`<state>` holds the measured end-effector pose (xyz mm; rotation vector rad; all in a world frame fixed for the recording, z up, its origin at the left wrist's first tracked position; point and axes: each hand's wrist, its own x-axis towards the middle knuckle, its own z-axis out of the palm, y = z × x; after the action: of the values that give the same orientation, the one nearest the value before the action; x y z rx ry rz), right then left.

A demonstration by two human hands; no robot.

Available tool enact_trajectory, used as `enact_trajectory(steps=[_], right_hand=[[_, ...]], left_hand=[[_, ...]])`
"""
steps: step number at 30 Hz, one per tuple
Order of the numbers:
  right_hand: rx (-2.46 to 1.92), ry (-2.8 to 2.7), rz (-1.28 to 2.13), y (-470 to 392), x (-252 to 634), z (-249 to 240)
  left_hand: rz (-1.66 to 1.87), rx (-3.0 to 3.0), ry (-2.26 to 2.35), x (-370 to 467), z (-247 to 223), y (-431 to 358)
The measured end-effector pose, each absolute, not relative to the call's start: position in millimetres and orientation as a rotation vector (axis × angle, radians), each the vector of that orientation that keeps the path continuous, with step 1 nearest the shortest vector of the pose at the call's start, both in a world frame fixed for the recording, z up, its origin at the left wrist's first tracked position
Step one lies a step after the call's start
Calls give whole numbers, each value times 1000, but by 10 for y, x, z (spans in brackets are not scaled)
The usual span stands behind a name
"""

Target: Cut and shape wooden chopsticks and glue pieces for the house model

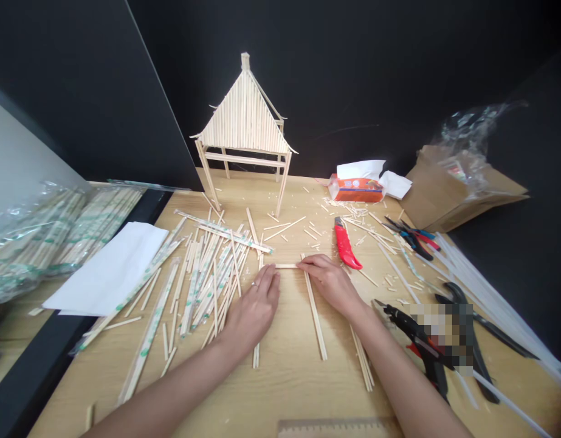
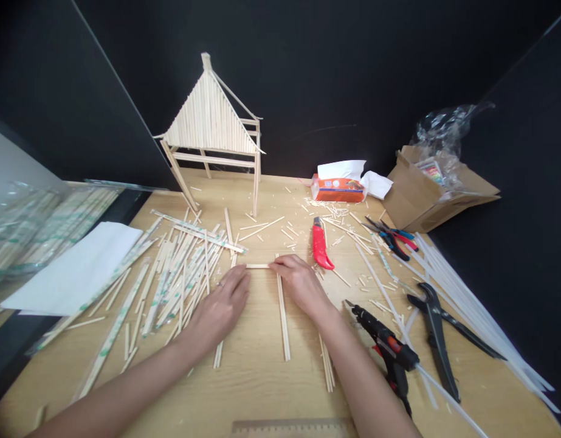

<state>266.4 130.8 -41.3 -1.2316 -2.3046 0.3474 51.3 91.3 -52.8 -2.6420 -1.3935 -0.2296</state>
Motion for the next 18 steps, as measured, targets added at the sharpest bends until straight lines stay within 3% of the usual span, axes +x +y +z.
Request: enact_trajectory(steps=[8, 13, 18], right_hand=[[-1329, -2271, 303, 1296, 2638, -352], [-1680, -2060, 202, 1124, 2579, -240], [-2020, -1985, 320, 951, 2407, -264]], left_hand=[[-183, -2637, -1409, 555, -511, 938], [-171, -2645, -1371, 543, -514, 959], [-177, -2642, -1370, 537, -552, 960]])
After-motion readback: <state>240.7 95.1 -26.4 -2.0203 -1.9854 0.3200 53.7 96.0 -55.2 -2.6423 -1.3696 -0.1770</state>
